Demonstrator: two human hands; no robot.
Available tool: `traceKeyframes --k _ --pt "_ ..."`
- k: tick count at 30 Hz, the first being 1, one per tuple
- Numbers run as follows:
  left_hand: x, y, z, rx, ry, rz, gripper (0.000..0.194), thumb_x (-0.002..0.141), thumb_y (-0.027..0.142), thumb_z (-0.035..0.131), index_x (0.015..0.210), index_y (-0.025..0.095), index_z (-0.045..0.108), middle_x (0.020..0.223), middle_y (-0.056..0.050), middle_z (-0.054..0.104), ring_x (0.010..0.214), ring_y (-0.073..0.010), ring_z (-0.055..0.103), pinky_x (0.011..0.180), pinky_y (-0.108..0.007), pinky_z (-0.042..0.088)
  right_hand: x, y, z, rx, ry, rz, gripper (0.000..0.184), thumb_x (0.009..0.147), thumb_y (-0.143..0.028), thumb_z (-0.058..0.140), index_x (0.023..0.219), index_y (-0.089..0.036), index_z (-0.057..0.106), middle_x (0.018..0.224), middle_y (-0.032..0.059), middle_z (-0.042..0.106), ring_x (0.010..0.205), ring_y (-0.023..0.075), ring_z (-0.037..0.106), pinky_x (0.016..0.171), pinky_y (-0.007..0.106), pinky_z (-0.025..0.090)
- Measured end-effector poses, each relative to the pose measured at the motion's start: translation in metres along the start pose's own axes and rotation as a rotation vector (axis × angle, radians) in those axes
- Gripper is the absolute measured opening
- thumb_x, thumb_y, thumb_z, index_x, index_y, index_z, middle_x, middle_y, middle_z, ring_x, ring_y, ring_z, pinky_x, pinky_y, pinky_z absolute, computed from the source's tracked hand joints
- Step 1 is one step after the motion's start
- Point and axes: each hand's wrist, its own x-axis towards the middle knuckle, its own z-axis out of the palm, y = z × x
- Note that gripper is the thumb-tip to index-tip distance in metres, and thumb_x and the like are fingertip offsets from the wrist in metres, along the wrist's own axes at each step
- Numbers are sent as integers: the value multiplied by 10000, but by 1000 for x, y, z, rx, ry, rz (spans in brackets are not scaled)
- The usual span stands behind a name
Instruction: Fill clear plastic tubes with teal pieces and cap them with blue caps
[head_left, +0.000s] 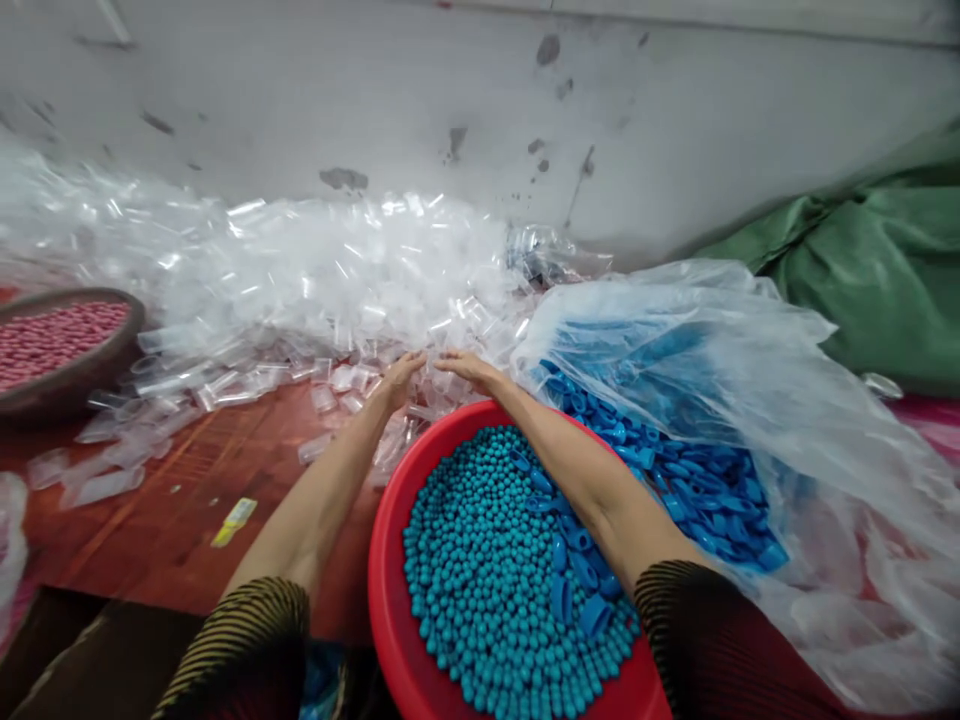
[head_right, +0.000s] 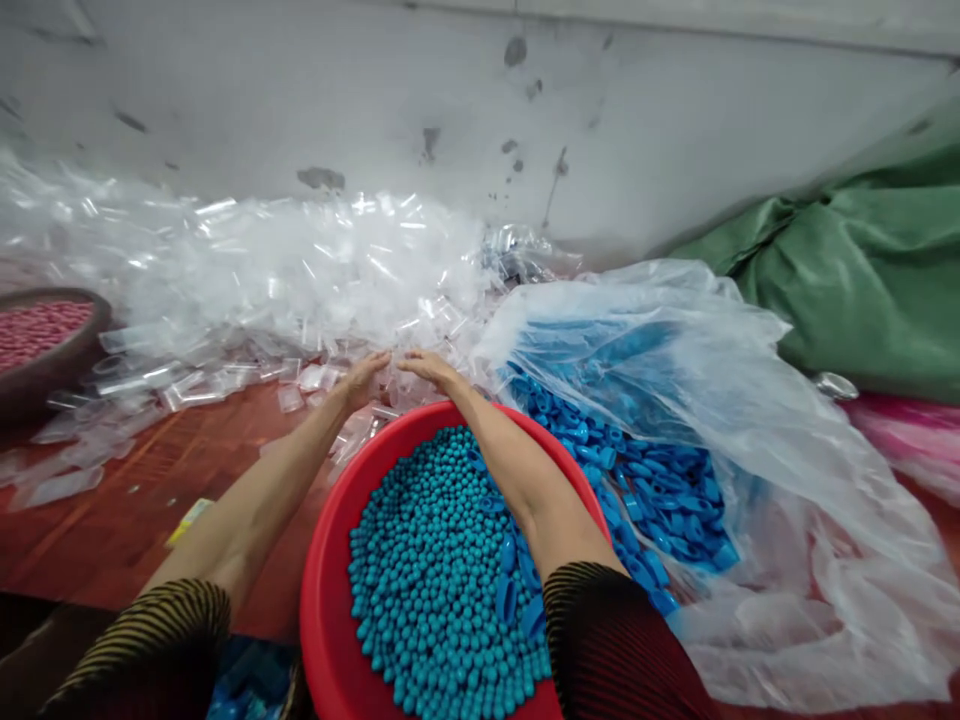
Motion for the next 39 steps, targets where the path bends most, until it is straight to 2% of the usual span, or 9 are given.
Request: traceKeyframes --k 9,14,18,22,24,28,33,36,39 --pt "-27 12 39 -28 47 27 277 713 330 631 938 192 546 694 7 589 508 -100 546 450 -201 450 -27 -9 -16 245 12 -39 243 819 -377 542 986 -217 619 979 11 668 925 162 604 827 336 493" --pt "-54 10 67 70 20 283 367 687 339 667 1012 214 552 869 -18 603 647 -134 593 505 -223 474 -69 -5 -37 300 -3 -231 325 724 -429 651 962 -211 621 1041 6 637 1018 190 571 863 361 476" --pt "-90 -8 82 305 14 471 399 709 361 640 1072 223 548 951 -33 602 787 -169 606 576 -234 502 -111 8 -44 208 86 -373 433 709 -471 650 1036 -188 617 1064 21 628 1059 207 555 895 373 465" --pt "-117 -35 81 779 -36 672 375 753 343 579 1096 196 543 1097 -65 575 1015 -221 562 839 -351 492 -145 31 -48 -100 155 -522 424 711 -421 666 1048 -164 646 1099 43 633 1094 218 547 982 367 401" --pt "-124 -48 78 1099 -153 645 389 773 357 550 1118 178 541 1156 -89 556 1072 -244 536 908 -388 453 -158 45 -46 -257 140 -558 436 737 -366 655 1120 -161 622 1140 53 632 1102 216 551 992 362 389" --pt "-128 -59 81 1637 -337 345 495 838 438 446 1261 182 480 1195 -130 552 1024 -292 569 818 -410 477 -170 65 -38 -562 3 -540 459 772 -249 632 1211 -129 571 1205 102 617 1116 228 559 988 360 384" --pt "-145 -41 93 1842 -228 338 500 852 365 451 1337 251 407 1322 -115 463 1066 -299 542 785 -392 475 -172 61 -38 -742 -7 -492 379 830 -212 574 1188 -87 575 1187 140 609 1111 215 548 972 330 383" --pt "-170 -33 95 1907 -86 417 395 882 352 408 1245 220 490 1190 -122 541 1049 -301 531 763 -385 466 -183 57 -41 -808 23 -527 290 865 -171 506 1132 -115 603 1121 125 628 1053 204 558 939 328 385" --pt "-196 -42 98 1962 -192 412 304 901 349 382 1080 186 566 990 -107 599 929 -267 569 720 -354 460 -198 57 -44 -825 84 -486 231 872 -170 482 1048 -143 630 1010 93 663 954 197 586 857 305 400"
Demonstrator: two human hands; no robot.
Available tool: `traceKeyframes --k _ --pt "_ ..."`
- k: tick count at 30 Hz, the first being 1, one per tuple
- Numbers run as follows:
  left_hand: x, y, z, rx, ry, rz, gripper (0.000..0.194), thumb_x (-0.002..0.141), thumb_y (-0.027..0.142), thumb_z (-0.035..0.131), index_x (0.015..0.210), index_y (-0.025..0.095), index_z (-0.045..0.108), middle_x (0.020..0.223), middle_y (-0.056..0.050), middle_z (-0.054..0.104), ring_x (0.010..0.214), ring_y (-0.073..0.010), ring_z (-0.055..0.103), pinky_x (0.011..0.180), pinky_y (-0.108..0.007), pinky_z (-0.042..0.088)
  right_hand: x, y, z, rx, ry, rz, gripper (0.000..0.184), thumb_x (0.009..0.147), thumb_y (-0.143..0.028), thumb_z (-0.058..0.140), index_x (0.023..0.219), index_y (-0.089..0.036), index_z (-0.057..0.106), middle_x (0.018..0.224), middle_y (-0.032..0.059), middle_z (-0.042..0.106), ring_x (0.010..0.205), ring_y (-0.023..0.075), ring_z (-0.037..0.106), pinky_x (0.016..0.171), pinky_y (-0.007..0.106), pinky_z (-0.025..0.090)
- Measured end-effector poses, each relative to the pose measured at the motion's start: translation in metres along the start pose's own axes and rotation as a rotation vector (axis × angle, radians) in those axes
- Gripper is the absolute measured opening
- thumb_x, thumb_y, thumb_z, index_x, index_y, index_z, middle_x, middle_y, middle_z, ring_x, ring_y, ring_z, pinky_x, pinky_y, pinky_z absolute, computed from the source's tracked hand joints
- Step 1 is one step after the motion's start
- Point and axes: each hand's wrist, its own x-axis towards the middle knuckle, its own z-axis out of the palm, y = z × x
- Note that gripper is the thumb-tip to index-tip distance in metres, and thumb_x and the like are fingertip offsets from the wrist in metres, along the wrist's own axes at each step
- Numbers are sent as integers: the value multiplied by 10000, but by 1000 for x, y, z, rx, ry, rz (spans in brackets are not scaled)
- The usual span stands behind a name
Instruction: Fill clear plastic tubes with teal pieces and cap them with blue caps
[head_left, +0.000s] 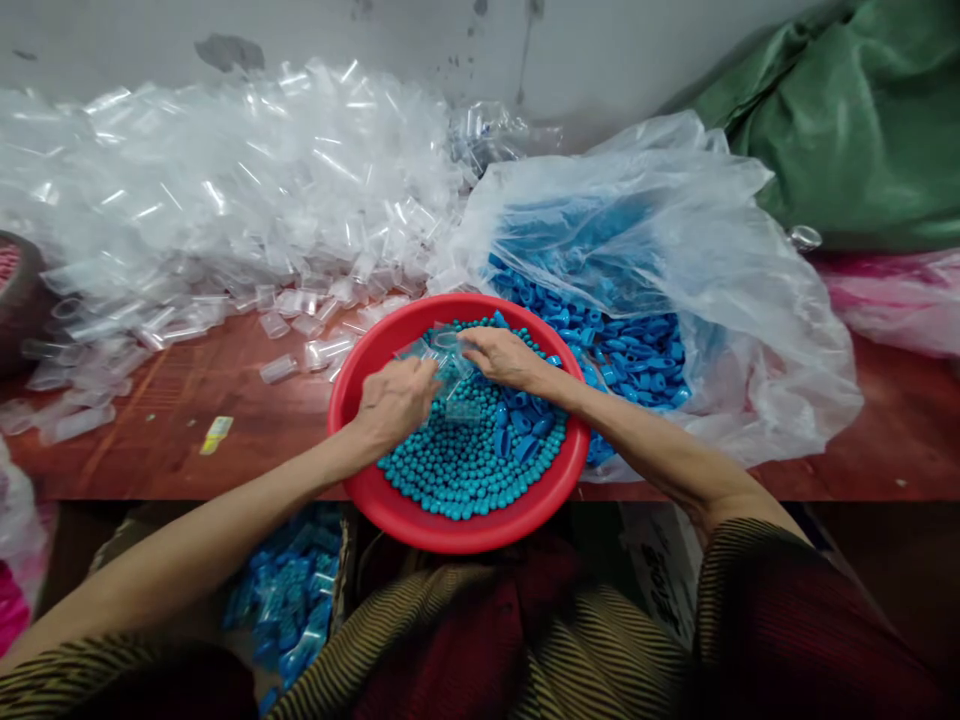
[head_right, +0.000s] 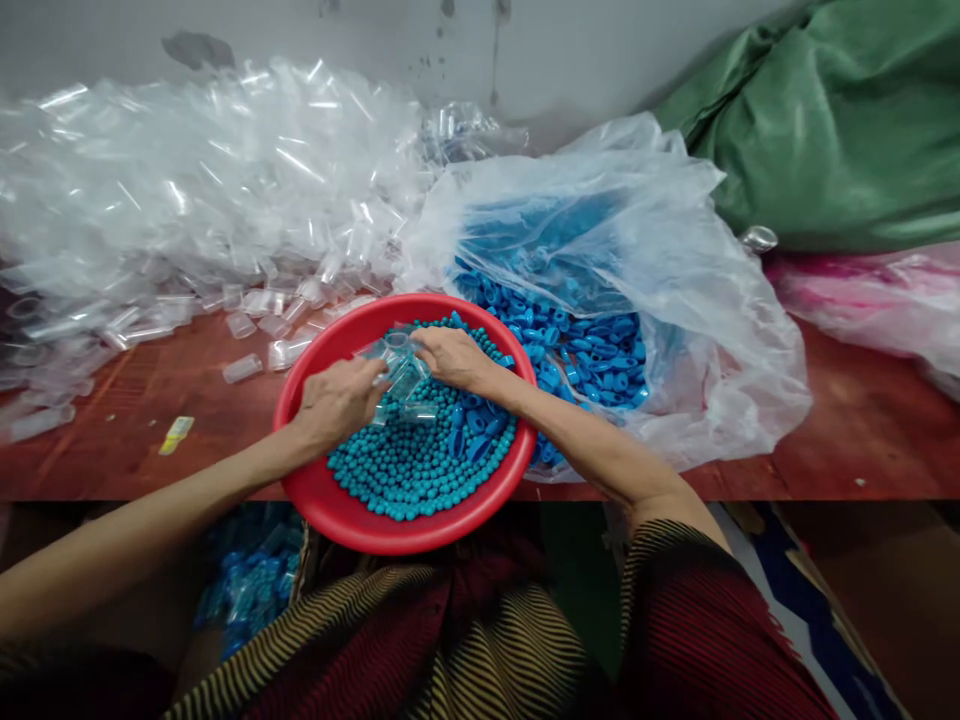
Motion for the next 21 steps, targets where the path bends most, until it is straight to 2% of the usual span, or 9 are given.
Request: traceKeyframes --k 4,7,10,11,13,16,18,21 --pt "-4 26 22 -50 -184 277 280 882 304 440 1102 165 544 1063 -132 588 925 -253 580 721 -335 456 -14 -2 -3 16 21 82 183 868 -195 483 944 -140 641 857 61 661 792 170 579 741 262 385" --pt "11 36 35 -166 -263 252 297 899 175 326 1080 110 553 1029 -173 614 878 -250 608 744 -362 454 -22 -2 -1 122 -49 58 152 848 -156 487 890 -126 630 782 32 625 715 135 537 695 233 367" --pt "22 31 38 -228 -258 194 274 877 170 353 1051 96 552 902 -152 651 814 -244 625 730 -360 462 -29 2 1 205 -80 80 135 834 -148 488 881 -116 610 744 8 582 679 118 495 679 230 356" --pt "22 27 38 -277 -235 168 256 864 187 386 1047 108 547 884 -132 655 815 -237 624 729 -352 466 -31 3 2 226 -83 95 131 831 -153 488 882 -117 604 728 -2 566 664 113 479 672 231 354" --pt "17 19 35 -521 -193 52 202 829 211 442 985 143 549 856 -84 652 810 -210 615 717 -324 476 -33 7 2 280 -81 111 118 822 -168 493 867 -125 593 708 -18 541 647 108 458 663 233 353" --pt "7 10 29 -1082 -200 -256 129 782 244 485 882 168 515 777 -25 609 696 -160 596 587 -271 478 -34 8 3 399 -66 106 92 793 -170 508 838 -137 581 733 -20 542 675 110 472 676 237 373" --pt "2 7 25 -1348 -243 -408 163 767 277 511 888 170 485 753 -3 579 636 -135 585 513 -233 458 -35 5 4 467 -75 114 94 783 -163 503 832 -142 579 720 -24 541 655 109 475 655 238 387" --pt "0 5 22 -1506 -225 -478 198 744 273 560 893 170 479 752 11 566 603 -104 572 479 -190 431 -39 -4 5 501 -64 92 121 773 -156 514 863 -151 595 736 -20 565 663 111 496 654 245 408"
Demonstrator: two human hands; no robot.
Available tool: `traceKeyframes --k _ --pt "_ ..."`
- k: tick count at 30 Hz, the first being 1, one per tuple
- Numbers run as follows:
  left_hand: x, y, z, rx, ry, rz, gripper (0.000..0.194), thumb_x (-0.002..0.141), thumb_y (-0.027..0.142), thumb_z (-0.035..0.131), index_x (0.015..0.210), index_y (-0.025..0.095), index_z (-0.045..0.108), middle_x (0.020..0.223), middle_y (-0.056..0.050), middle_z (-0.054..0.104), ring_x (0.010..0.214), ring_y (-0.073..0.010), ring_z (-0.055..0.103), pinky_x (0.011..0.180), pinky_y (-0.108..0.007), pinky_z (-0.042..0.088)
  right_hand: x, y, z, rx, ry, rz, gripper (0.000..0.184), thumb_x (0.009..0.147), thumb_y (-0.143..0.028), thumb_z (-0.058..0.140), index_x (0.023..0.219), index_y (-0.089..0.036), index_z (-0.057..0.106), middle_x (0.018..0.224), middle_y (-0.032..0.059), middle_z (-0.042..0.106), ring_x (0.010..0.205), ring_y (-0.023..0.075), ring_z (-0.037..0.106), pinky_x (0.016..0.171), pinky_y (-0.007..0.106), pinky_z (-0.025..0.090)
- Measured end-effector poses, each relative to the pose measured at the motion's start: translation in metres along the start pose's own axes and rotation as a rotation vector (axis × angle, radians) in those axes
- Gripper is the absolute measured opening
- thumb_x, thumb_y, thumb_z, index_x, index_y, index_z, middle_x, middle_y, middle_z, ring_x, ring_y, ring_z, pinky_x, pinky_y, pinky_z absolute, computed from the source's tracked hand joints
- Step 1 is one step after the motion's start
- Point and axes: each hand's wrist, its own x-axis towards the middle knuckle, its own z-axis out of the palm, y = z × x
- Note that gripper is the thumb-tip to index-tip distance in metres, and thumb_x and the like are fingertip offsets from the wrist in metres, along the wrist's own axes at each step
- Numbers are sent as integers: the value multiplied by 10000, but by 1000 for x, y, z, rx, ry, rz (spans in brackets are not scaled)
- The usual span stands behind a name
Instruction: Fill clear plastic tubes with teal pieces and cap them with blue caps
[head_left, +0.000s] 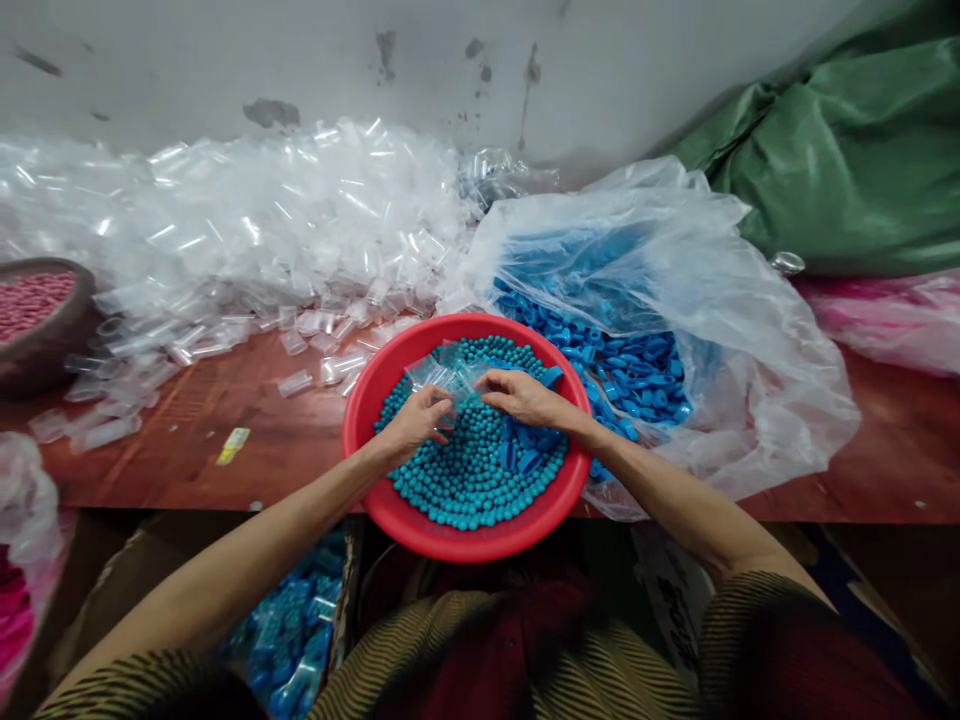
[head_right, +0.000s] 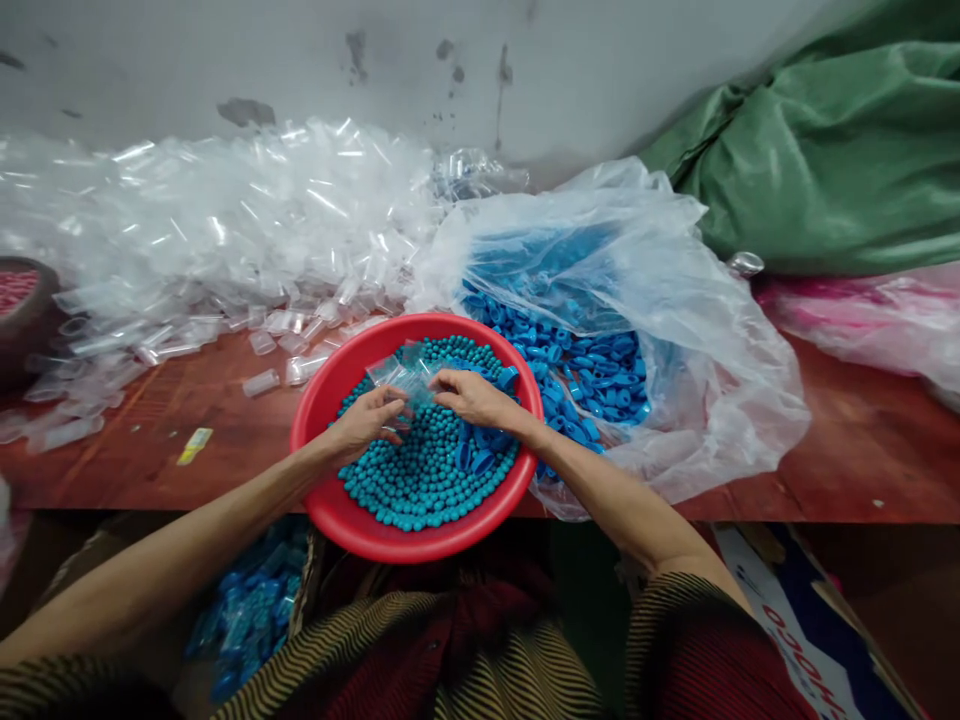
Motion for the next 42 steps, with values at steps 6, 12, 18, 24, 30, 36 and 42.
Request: traceKeyframes --k 6,12,18,24,30,36,42 --pt "2 -5 0 -228 -94 -6 236 776 332 577 919 181 466 743 5 585 603 -125 601 515 -237 467 -13 -15 12 466 -190 305 118 806 -256 545 881 -183 489 613 -44 591 512 115 590 517 239 487" --pt "-9 -5 14 -349 -224 62 360 746 452 619 938 178 487 803 -9 596 681 -130 603 607 -268 493 -16 -19 25 564 -215 413 120 804 -245 569 802 -173 474 709 -6 650 506 96 626 451 190 491" --pt "-23 0 30 -168 -82 56 488 672 427 683 1023 182 448 791 10 578 639 -117 568 544 -238 452 -18 -21 38 257 -295 304 133 819 -261 527 724 -177 566 557 -33 602 446 101 574 402 181 442" --pt "-22 -8 15 245 -67 175 418 667 363 663 988 183 465 771 5 565 623 -135 531 507 -248 422 -23 -18 26 151 -297 260 206 838 -305 480 728 -162 580 625 -4 605 524 107 577 463 199 438" --pt "-25 -14 1 756 -123 278 289 719 314 579 958 188 475 753 -10 565 726 -199 564 672 -321 440 -26 -17 20 34 -257 92 126 817 -228 499 793 -164 606 655 -15 588 585 104 538 559 223 427" --pt "-32 -19 6 1190 -202 164 163 677 160 554 837 147 523 879 -186 626 899 -347 601 813 -481 412 -25 -9 11 264 -66 163 149 836 -273 491 839 -159 587 744 2 621 583 102 565 549 226 450" --pt "16 -29 38 908 -267 126 157 618 130 570 754 183 510 745 -93 621 801 -261 604 747 -373 454 -29 -5 0 455 32 187 145 801 -307 548 824 -167 579 725 -7 630 562 89 568 502 199 456"
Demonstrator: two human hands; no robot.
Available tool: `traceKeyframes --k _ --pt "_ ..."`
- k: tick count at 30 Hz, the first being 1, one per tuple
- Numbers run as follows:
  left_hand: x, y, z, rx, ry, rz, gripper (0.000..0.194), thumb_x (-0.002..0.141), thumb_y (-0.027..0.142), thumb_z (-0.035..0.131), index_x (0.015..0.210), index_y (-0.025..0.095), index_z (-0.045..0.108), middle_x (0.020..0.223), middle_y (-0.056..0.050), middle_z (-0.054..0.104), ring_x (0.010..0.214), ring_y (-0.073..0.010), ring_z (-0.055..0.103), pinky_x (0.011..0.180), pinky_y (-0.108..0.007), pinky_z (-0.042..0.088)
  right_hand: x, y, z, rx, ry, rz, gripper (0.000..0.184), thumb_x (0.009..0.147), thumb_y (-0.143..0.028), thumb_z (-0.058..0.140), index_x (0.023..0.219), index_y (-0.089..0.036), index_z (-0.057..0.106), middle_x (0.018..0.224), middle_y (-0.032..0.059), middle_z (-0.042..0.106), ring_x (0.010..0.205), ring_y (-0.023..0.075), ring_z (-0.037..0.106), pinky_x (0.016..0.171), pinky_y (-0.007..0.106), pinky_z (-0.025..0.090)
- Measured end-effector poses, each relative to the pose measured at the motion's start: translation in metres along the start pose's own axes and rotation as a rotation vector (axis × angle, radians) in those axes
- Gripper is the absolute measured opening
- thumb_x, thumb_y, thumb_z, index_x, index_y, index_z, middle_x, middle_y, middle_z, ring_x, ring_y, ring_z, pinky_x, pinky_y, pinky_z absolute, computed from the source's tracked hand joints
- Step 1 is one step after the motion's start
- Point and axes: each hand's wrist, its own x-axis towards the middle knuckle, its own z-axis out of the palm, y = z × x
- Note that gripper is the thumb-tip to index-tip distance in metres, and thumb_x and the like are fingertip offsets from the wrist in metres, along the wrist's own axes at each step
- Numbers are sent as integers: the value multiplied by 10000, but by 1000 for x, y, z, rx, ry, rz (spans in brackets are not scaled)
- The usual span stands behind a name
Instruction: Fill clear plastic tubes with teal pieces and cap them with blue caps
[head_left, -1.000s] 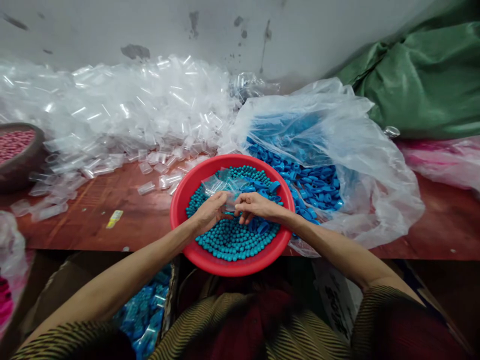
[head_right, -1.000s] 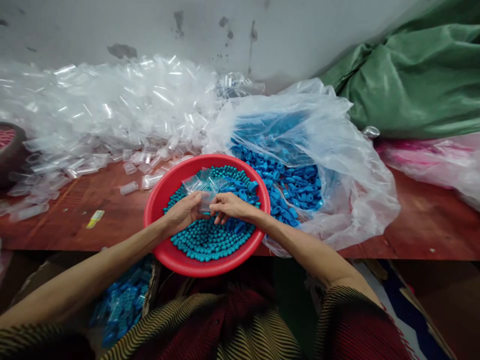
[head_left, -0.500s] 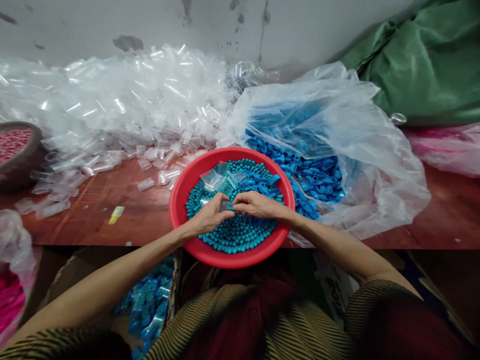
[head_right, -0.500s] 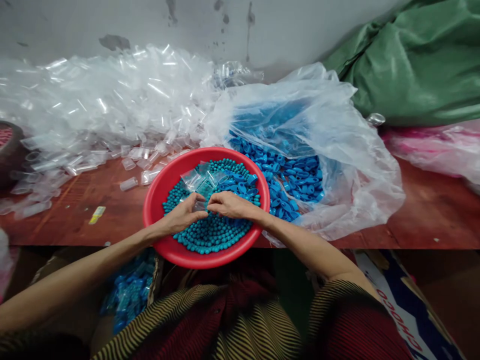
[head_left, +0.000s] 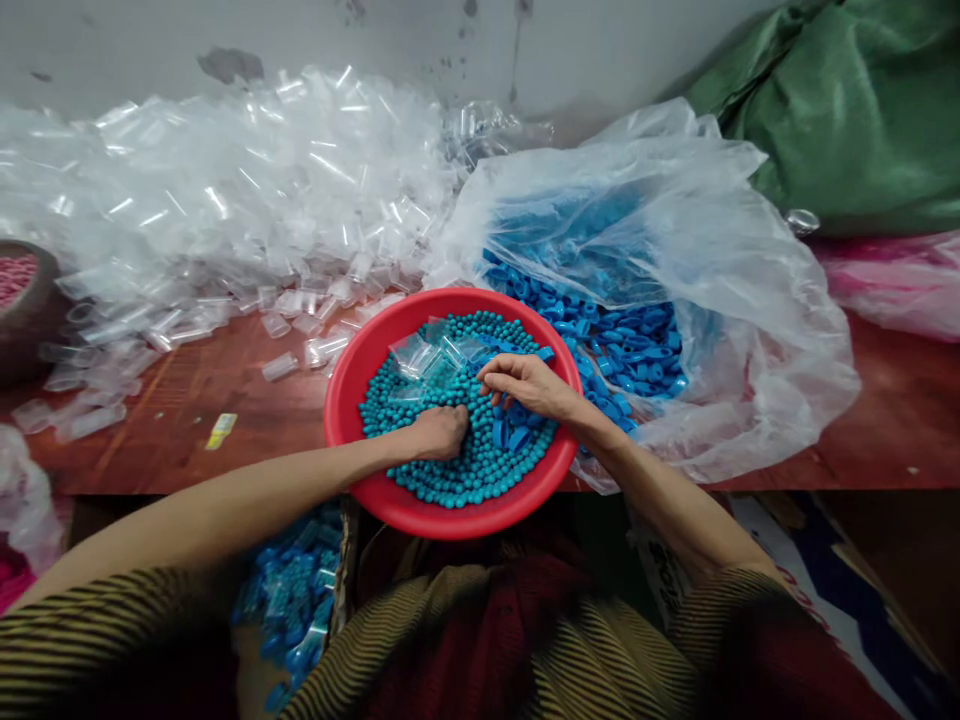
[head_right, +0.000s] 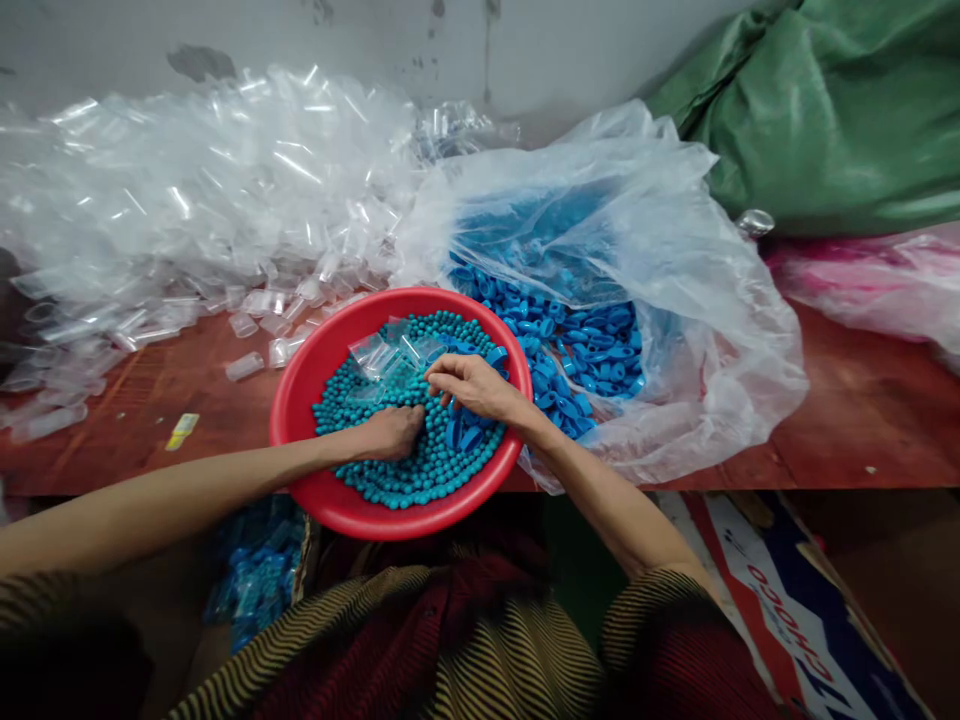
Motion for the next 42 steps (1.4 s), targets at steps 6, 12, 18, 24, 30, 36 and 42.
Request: traceKeyframes --k 6,12,18,24,30,36,42 --pt "36 12 -1 -513 -63 90 132 661 176 534 777 190 472 687 8 540 616 -123 531 612 -262 447 -2 -1 -6 71 58 22 160 780 -321 572 815 -165 574 689 -14 626 528 76 566 464 176 453" --pt "11 4 -22 -993 -118 86 366 569 175 693 893 206 525 719 41 521 639 -81 508 639 -225 410 -10 -1 -18 43 163 21 148 816 -302 513 854 -170 568 734 -1 637 553 93 568 479 205 452" --pt "-21 -5 -36 -987 -60 73 383 578 142 730 922 209 575 718 59 541 638 -63 490 639 -206 379 -24 -1 -9 -777 -28 -205 139 837 -170 502 902 -184 625 873 46 645 784 163 559 695 292 415" --pt "-36 -12 -37 -997 -34 96 463 602 200 747 1009 196 526 798 33 580 714 -97 561 669 -247 457 -27 26 37 -1323 -348 -391 189 899 -181 431 867 -185 617 894 70 585 887 209 467 763 353 363" --pt "-47 -8 -34 -937 -14 65 487 619 257 731 1033 171 489 700 42 554 586 -104 561 472 -212 442 -10 23 35 -1364 -303 -235 163 887 -232 492 876 -141 627 877 104 613 846 218 527 751 353 403" --pt "-47 -3 -31 -993 96 74 484 615 263 721 1021 165 477 640 62 531 523 -86 519 395 -174 384 -1 -6 19 -703 89 -188 301 928 -262 406 1146 -164 588 959 58 670 847 165 605 780 289 457" --pt "-47 -4 -27 -994 173 79 505 629 248 712 1078 169 497 673 54 539 484 -73 502 356 -163 359 -6 -4 29 -437 -24 -185 376 887 -252 451 1250 -216 541 966 37 671 1029 191 584 910 341 444"
